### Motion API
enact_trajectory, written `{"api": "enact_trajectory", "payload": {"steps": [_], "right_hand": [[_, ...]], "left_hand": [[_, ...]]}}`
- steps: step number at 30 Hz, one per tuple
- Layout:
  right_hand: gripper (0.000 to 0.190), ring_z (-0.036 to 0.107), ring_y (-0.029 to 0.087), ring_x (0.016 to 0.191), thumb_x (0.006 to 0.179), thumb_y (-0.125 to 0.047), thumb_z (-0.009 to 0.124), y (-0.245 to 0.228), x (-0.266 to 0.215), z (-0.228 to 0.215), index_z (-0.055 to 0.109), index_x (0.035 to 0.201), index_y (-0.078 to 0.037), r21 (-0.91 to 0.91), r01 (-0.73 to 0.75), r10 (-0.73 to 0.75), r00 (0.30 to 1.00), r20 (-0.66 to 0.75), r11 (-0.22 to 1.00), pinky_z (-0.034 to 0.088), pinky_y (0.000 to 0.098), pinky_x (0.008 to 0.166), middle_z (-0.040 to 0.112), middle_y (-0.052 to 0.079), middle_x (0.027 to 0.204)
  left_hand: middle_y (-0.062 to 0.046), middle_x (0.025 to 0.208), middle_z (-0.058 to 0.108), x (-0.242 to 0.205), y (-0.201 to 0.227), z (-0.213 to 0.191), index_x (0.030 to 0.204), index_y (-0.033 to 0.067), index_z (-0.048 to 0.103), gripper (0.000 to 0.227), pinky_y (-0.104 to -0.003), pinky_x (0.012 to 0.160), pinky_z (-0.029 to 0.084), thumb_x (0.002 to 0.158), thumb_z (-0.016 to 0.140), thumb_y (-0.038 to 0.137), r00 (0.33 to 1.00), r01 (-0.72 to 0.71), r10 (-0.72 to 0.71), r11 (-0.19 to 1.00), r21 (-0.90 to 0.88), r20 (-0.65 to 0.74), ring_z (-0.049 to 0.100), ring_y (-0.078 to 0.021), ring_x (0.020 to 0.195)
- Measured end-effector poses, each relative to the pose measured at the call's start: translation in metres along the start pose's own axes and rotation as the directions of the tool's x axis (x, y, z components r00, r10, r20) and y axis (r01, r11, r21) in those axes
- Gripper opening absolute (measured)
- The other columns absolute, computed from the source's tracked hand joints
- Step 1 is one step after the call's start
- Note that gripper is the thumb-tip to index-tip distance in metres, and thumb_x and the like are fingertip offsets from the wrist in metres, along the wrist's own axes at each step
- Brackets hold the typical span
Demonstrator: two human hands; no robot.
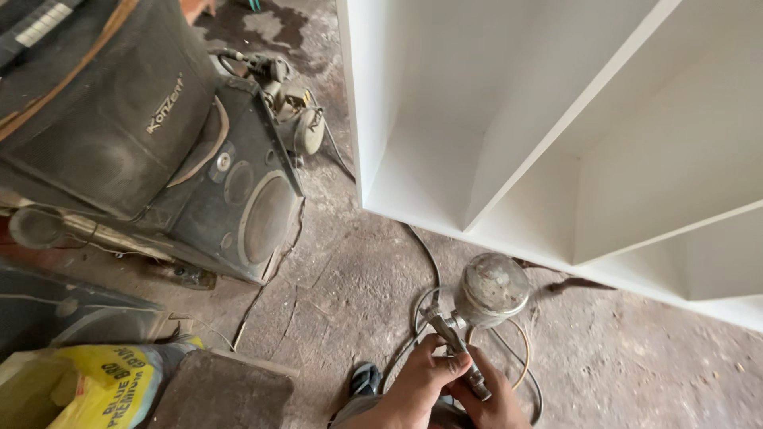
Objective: The person uses a spray gun to apply a white finish to the interior and exterior surfaces of a wooden cabinet.
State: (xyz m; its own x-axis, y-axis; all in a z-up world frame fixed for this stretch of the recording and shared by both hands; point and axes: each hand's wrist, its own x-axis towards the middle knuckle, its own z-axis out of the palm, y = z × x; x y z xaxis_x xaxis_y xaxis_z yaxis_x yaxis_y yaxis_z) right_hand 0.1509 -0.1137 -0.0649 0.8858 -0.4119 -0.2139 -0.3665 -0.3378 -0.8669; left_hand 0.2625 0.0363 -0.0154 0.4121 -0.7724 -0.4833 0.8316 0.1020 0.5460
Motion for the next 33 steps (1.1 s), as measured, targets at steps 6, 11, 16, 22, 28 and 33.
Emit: {"api": "enact_trajectory", "payload": {"steps": [6,11,16,22,28,33], "right_hand": [[0.060,0.077,0.023,0.100,0.082,0.000,0.077,-0.013,-0.021,0.023,0.057,0.139,-0.003,0.225,-0.231,0.228,0.973,0.037,0.947,0.061,0.0351,0.085,0.082,0.017,0.107],[0.068,0.080,0.022,0.100,0.080,0.003,0.078,-0.014,-0.020,0.029,0.053,0.143,-0.005,0.223,-0.312,0.338,0.937,-0.088,0.924,0.062,0.0363,0.087,0.078,0.017,0.108],[0.072,0.079,0.023,0.100,0.079,0.002,0.079,-0.020,-0.010,0.026,0.052,0.146,-0.006,0.152,-0.230,0.249,0.961,-0.120,0.961,0.063,0.0376,0.086,0.076,0.016,0.111],[0.062,0.080,0.023,0.100,0.084,-0.002,0.077,-0.041,-0.001,0.020,0.054,0.142,-0.005,0.116,-0.222,0.227,0.973,-0.031,0.968,0.062,0.0366,0.087,0.076,0.017,0.109],[0.066,0.080,0.024,0.100,0.082,0.000,0.077,-0.040,0.005,0.021,0.053,0.144,-0.005,0.164,-0.220,0.224,0.975,-0.007,0.962,0.063,0.0374,0.087,0.075,0.019,0.108],[0.075,0.077,0.021,0.106,0.081,-0.001,0.081,-0.036,0.006,0.023,0.047,0.148,-0.003,0.040,-0.167,0.169,0.984,-0.046,0.985,0.061,0.0349,0.090,0.077,0.016,0.115]], "left_hand": [[-0.011,0.102,0.068,-0.008,0.010,-0.019,0.127,0.0038,0.054,0.047,-0.038,0.087,0.055,0.093,0.074,0.029,0.985,0.169,-0.172,0.982,0.086,0.031,0.066,-0.0216,0.095],[-0.012,0.104,0.069,-0.005,0.021,-0.019,0.132,0.0059,0.050,0.053,-0.037,0.092,0.055,0.092,0.074,0.031,0.974,0.192,-0.202,0.977,0.093,0.106,0.068,-0.0221,0.099],[-0.012,0.103,0.068,-0.001,0.030,-0.018,0.135,0.0056,0.049,0.058,-0.040,0.092,0.053,0.091,0.075,0.034,0.975,0.160,-0.171,0.984,0.082,0.140,0.066,-0.0216,0.099],[-0.011,0.107,0.066,0.000,0.033,-0.020,0.134,0.0066,0.051,0.056,-0.039,0.094,0.051,0.091,0.075,0.033,0.983,0.149,-0.152,0.988,0.039,0.104,0.065,-0.0217,0.104],[-0.012,0.106,0.068,-0.002,0.031,-0.021,0.133,0.0073,0.052,0.054,-0.037,0.087,0.051,0.091,0.075,0.030,0.993,0.082,-0.085,0.996,0.037,0.085,0.065,-0.0215,0.100],[-0.012,0.106,0.068,-0.002,0.025,-0.026,0.135,0.0049,0.051,0.055,-0.038,0.088,0.052,0.092,0.076,0.029,0.995,0.046,-0.048,0.999,0.026,0.087,0.065,-0.0211,0.100]]}}
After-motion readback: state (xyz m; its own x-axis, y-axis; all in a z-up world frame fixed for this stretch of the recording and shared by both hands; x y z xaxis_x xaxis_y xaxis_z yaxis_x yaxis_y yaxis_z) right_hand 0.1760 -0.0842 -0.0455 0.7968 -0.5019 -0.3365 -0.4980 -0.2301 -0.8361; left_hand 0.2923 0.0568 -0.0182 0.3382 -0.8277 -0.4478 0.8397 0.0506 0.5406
